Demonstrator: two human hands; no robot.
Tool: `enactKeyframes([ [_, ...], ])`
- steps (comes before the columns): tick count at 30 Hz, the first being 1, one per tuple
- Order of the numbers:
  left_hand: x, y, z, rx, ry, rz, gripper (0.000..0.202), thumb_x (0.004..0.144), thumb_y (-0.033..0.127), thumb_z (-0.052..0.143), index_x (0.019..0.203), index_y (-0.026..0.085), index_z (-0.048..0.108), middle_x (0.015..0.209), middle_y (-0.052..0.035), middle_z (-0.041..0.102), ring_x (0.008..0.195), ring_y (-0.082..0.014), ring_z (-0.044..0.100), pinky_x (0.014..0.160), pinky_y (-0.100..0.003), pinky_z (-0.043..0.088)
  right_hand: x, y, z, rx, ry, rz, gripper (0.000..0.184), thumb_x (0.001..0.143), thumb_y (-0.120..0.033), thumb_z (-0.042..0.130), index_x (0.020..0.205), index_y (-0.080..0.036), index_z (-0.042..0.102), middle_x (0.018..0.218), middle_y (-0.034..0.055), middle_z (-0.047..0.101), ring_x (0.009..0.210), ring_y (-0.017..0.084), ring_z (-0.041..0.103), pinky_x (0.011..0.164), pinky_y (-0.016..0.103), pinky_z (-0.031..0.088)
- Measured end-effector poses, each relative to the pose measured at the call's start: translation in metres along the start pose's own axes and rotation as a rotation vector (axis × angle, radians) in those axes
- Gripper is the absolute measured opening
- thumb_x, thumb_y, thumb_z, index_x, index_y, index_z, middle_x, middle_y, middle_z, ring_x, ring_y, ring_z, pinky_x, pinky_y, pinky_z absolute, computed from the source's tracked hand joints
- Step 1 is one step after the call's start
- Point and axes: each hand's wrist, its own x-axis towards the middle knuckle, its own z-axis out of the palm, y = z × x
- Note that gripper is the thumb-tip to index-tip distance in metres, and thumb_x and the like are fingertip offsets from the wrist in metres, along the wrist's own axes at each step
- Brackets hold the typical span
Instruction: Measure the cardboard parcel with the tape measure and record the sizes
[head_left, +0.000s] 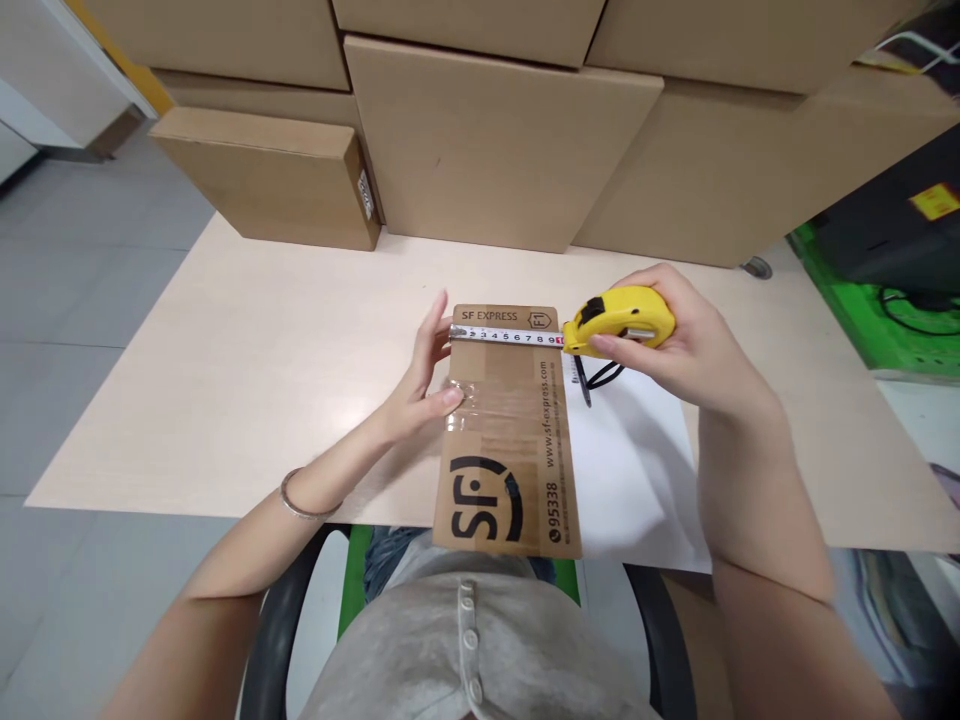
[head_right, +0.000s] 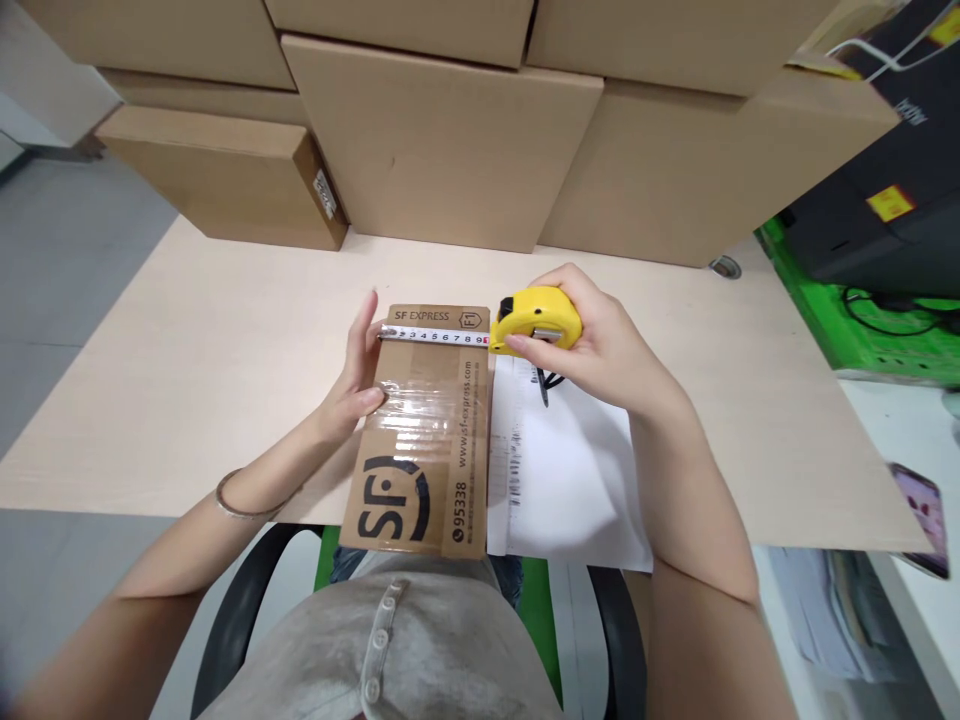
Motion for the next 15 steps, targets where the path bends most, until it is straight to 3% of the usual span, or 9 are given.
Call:
enactKeyframes([
  [2,-0.001,-0.001,0.000,-0.037,0.014,-0.027,0.105,0.088,0.074,0.065,0.168,0.044,0.003,0.167,-0.0090,0.038,0.151,-0.0408,0.039,0.124,-0.064,0.034,0.004,-0.004,0.005,0.009,0.009,-0.035,0.034,0.083,-0.047,0.082,0.105,-0.030,0.063,0.104,0.0026,0.071,0.082,0.022,0.068,0.069,0.038,0.057],
  [7,-0.008,0.006,-0.014,-0.128,0.064,-0.109,0.100,0.081,0.072,0.072,0.166,0.043,0.027,0.169,-0.0054,0.042,0.151,-0.0422,0.042,0.123,-0.061,0.038,0.011,-0.012,0.016,0.080,0.047,-0.043,0.038,0.082,-0.052,0.082,0.106,-0.029,0.062,0.099,0.0017,0.071,0.082,0.022,0.069,0.070,0.039,0.057],
  [10,-0.017,0.019,-0.040,-0.155,0.130,-0.306,0.087,0.084,0.062,0.069,0.163,0.039,0.039,0.171,-0.0024,0.041,0.152,-0.0440,0.042,0.122,-0.061,0.041,0.007,-0.009,0.017,0.165,0.104,-0.003,0.038,0.082,-0.051,0.083,0.105,-0.028,0.062,0.097,0.0014,0.070,0.075,0.019,0.066,0.062,0.035,0.054],
  [13,-0.029,0.035,-0.074,-0.057,0.104,-0.577,0.071,0.091,0.055,0.064,0.157,0.032,0.052,0.168,-0.0052,0.047,0.147,-0.0457,0.050,0.119,-0.062,0.044,-0.001,0.000,0.013,0.255,0.162,0.050,0.037,0.082,-0.050,0.084,0.100,-0.029,0.060,0.089,-0.0013,0.068,0.059,0.014,0.055,0.048,0.031,0.045],
  [15,-0.031,0.043,-0.093,0.071,0.061,-0.559,0.069,0.093,0.057,0.063,0.156,0.030,0.053,0.167,-0.0068,0.049,0.149,-0.0442,0.049,0.119,-0.061,0.045,-0.006,0.004,0.009,0.309,0.188,0.082,0.036,0.081,-0.050,0.085,0.097,-0.030,0.060,0.082,-0.0031,0.065,0.053,0.012,0.049,0.043,0.030,0.038],
])
